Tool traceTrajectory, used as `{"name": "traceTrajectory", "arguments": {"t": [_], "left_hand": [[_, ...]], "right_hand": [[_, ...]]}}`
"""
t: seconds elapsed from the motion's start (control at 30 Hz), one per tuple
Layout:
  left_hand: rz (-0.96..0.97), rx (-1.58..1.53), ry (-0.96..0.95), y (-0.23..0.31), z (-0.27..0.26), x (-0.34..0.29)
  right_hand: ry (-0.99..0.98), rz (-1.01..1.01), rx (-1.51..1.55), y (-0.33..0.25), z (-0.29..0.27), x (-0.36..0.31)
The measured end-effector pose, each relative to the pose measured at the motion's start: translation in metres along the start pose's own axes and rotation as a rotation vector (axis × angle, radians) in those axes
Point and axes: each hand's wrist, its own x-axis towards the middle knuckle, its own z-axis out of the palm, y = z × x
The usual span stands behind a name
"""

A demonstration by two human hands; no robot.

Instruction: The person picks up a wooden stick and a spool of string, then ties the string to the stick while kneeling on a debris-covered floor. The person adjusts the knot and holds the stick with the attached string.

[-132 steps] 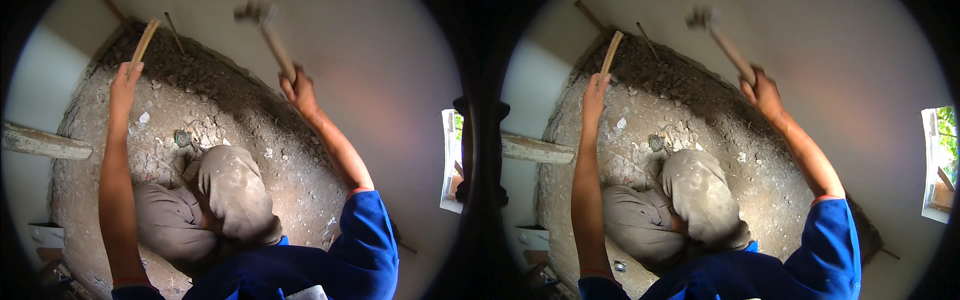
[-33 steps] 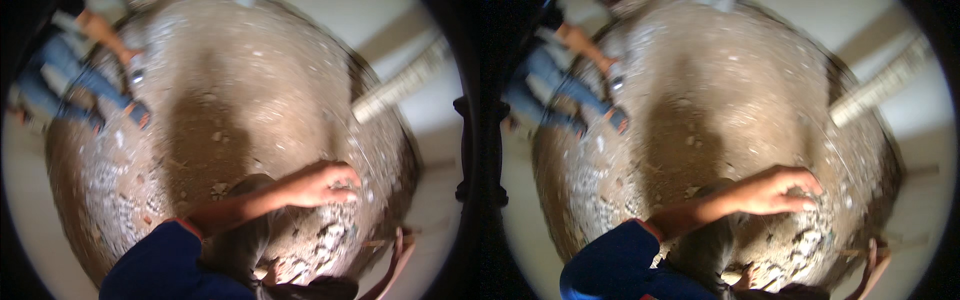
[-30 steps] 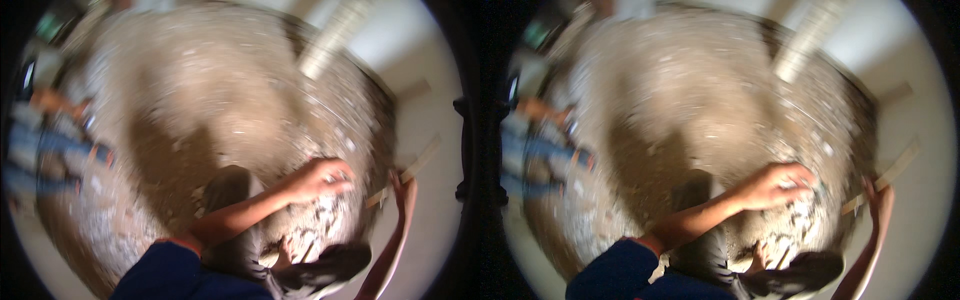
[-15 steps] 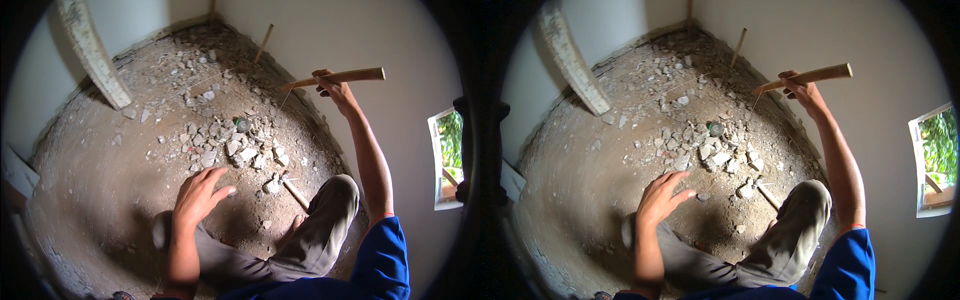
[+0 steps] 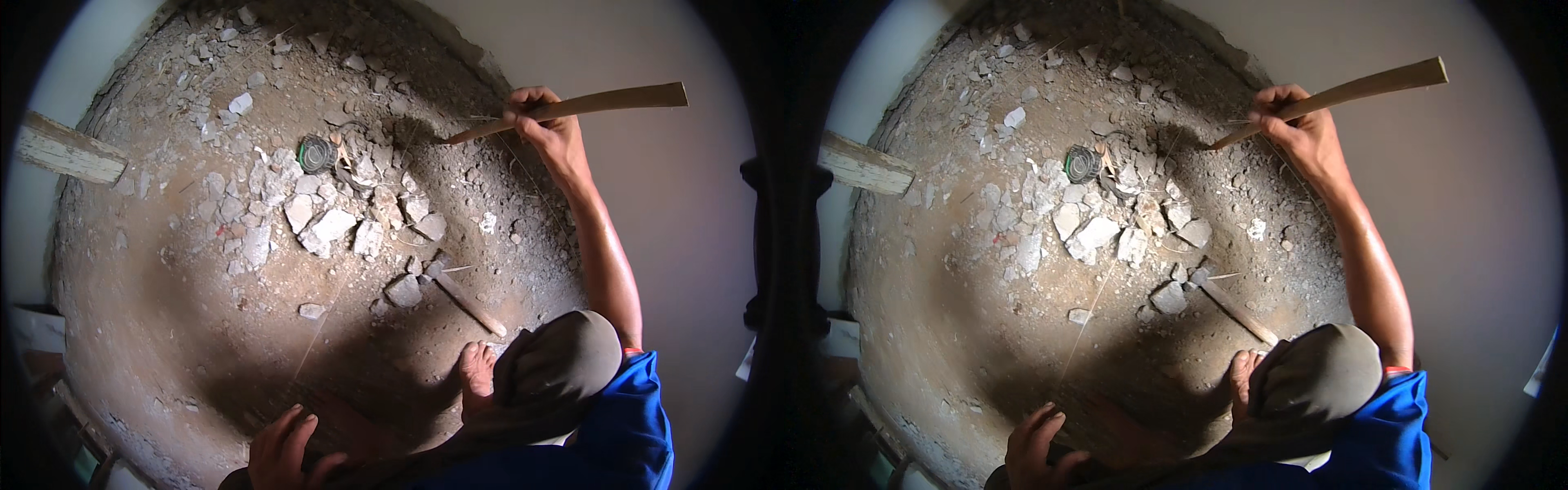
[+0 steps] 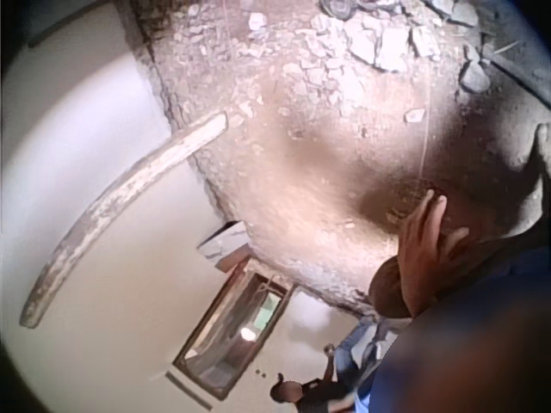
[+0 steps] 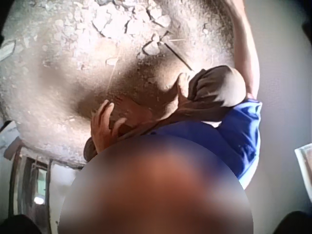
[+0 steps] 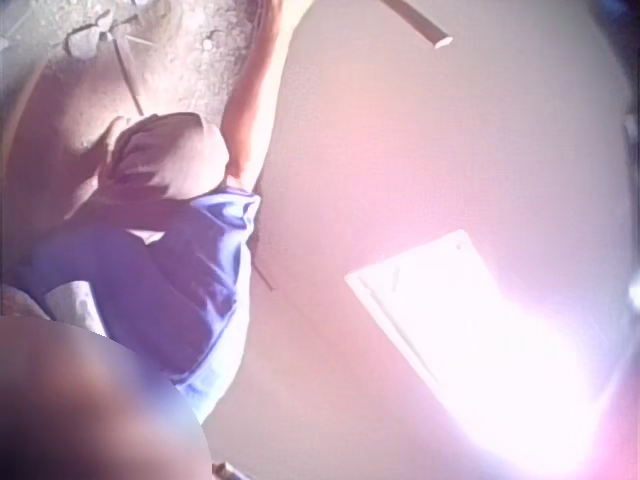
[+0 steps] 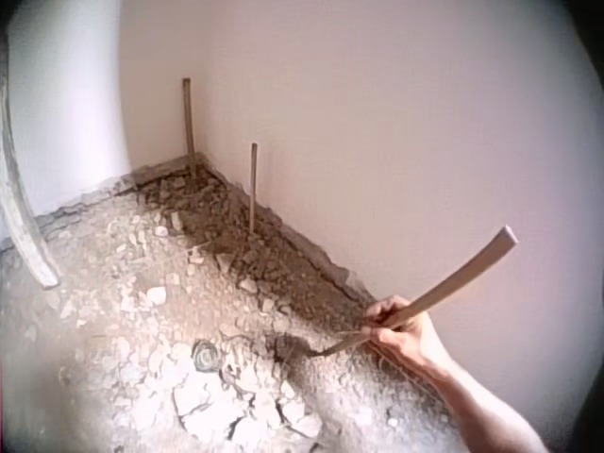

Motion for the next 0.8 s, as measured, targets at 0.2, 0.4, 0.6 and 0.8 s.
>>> {"name": "traceTrajectory", "arguments": {"t": [0.2, 0.4, 0.6, 0.8], "left_hand": [[-0.079, -0.079, 0.149, 0.038, 0.022, 0.002], [0.06, -0.074, 0.154, 0.102, -0.005, 0.03], [0.416, 0.313, -0.139, 0.156, -0.07, 0.084], [0.177, 0.134, -0.182, 0.161, -0.066, 0.212]], "right_hand": [[-0.115, 0.057, -0.06, 0.009, -0.021, 0.029], [-0.319, 0.007, 0.049, 0.019, -0.039, 0.039], [-0.248, -0.054, 0.171, 0.022, -0.036, 0.059], [-0.332, -0.067, 0.134, 0.01, -0.012, 0.05]]}}
